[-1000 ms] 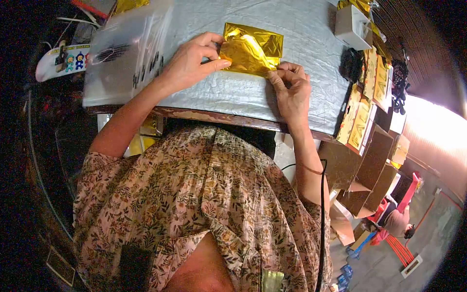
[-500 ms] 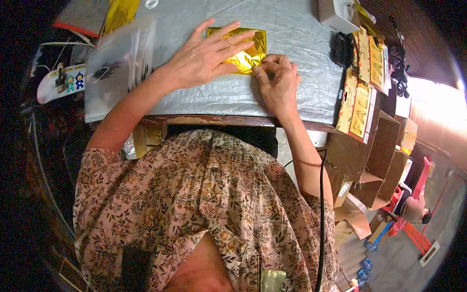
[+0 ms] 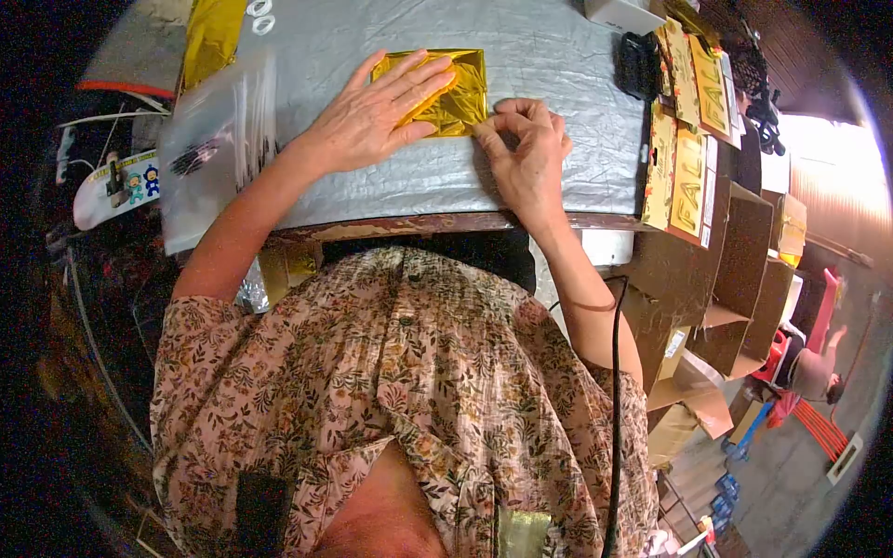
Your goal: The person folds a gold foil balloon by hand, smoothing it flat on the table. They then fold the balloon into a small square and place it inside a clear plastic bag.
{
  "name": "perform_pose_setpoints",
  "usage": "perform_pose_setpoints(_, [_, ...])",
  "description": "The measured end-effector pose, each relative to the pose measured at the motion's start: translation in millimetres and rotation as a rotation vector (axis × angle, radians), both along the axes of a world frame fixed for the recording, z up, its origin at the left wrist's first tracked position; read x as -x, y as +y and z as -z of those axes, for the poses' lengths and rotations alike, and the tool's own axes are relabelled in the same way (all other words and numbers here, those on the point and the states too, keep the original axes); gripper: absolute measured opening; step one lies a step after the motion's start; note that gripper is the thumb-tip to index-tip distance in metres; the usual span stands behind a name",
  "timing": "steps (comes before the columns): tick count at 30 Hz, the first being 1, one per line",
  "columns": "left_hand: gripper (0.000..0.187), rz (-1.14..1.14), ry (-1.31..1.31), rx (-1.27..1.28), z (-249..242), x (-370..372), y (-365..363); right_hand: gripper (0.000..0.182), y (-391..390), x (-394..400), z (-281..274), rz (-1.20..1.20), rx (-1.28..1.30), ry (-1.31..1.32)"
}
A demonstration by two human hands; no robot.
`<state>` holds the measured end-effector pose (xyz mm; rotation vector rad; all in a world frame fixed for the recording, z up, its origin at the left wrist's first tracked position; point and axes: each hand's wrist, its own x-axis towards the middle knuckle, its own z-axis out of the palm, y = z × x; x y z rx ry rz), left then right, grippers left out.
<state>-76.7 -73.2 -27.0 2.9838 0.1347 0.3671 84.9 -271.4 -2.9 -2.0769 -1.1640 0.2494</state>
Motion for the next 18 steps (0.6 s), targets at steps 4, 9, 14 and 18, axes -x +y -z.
perform_pose_setpoints(4, [0.068,-0.008,0.003,-0.005,1,0,0,0.016,1,1,2,0.018,-0.006,-0.010])
perform_pose_setpoints(9, [0.070,-0.008,0.043,0.038,-2,-1,0,0.016,4,5,2,0.052,0.005,-0.093])
perform_pose_setpoints(14, [0.070,-0.010,0.050,0.012,-3,0,0,0.022,5,-3,1,0.009,0.073,-0.093])
perform_pose_setpoints(18, [0.070,-0.020,0.000,0.010,0,1,1,0.055,8,4,-4,-0.119,0.037,-0.550])
